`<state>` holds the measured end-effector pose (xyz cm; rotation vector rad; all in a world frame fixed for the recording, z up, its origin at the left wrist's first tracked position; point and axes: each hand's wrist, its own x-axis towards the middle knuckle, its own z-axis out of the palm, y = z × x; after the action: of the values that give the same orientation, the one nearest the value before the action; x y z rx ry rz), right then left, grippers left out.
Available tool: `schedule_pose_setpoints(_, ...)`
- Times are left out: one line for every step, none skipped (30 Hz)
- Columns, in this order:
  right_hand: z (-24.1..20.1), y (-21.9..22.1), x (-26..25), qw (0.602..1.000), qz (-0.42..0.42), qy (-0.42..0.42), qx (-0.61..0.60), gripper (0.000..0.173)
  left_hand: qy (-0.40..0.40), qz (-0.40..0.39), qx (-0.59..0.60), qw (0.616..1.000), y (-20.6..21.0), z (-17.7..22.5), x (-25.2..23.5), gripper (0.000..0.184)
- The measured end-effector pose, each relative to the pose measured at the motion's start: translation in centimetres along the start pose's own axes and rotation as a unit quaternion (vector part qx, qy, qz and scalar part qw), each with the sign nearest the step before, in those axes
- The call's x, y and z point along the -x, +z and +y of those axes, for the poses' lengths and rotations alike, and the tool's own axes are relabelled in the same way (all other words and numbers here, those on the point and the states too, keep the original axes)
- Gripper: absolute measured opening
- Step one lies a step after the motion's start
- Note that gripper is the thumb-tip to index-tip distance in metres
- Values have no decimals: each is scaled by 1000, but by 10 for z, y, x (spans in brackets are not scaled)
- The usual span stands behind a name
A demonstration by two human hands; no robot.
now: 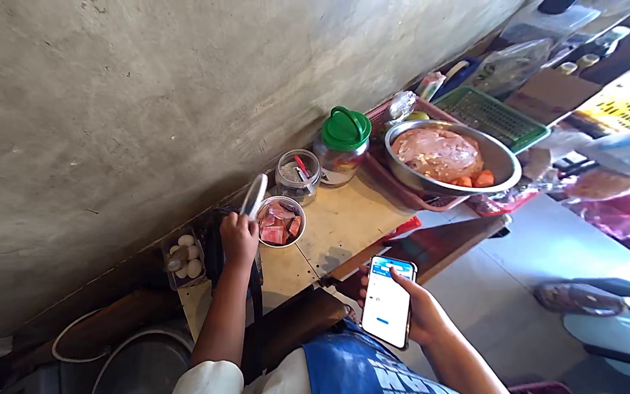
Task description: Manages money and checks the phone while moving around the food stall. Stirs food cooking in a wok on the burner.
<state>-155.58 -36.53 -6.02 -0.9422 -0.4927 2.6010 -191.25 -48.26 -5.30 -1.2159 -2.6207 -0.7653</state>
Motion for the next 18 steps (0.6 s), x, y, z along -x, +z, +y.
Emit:
schedule_pose_setpoints(0,0,1,1000,1,-1,2,53,20,-40,-2,999,3,4,6,20)
schedule_pose_setpoints(0,1,2,1000,2,-3,3,51,41,-79,-5,996,6,9,10,21)
schedule_pose_setpoints(-1,1,4,1000,4,-6,3,51,56,-120,-13,991,10,15,15,22)
schedule_pose_setpoints(-1,2,6,1000,3,-8,3,51,66,-159,-27,985,12,21,18,23)
schedule_pose_setpoints(-2,3,7,1000,2,-10,3,51,70,-205,-42,975,14,27,19,25)
schedule_pose_setpoints(-2,3,8,1000,0,-11,5,51,74,-251,-56,964,15,32,19,27)
schedule_pose_setpoints(-2,4,9,1000,-1,-11,4,52,78,-288,-71,952,16,37,19,28)
schedule_pose_setpoints(-1,5,10,1000,1,-11,3,51,82,-320,-85,940,16,42,20,29)
schedule_pose_setpoints(-1,6,11,1000,2,-11,1,51,85,-344,-96,930,17,46,21,30)
schedule_pose_setpoints(-1,7,13,1000,2,-10,-3,51,85,-358,-103,924,19,50,22,30)
schedule_pose_setpoints(0,6,14,1000,6,-9,-3,51,78,-368,-107,920,20,53,22,33)
schedule_pose_setpoints(0,5,17,1000,8,-8,-3,51,66,-376,-107,918,20,57,21,40)
schedule_pose_setpoints(0,4,19,1000,11,-10,-5,51,53,-375,-102,920,21,60,18,50)
schedule_pose_setpoints(0,1,20,1000,10,-11,-9,51,41,-365,-90,926,22,63,14,60)
schedule_pose_setpoints(-1,-1,22,1000,6,-13,-14,52,28,-348,-72,934,25,66,7,65)
schedule_pose_setpoints(-3,-4,23,1000,-1,-14,-22,53,15,-320,-53,946,31,67,-1,64)
schedule_pose_setpoints(-4,-6,25,999,-4,-16,-27,54,0,-289,-34,957,42,67,-10,61)
schedule_pose_setpoints(-5,-8,28,999,-6,-20,-27,54,-18,-264,-25,964,55,65,-17,61)
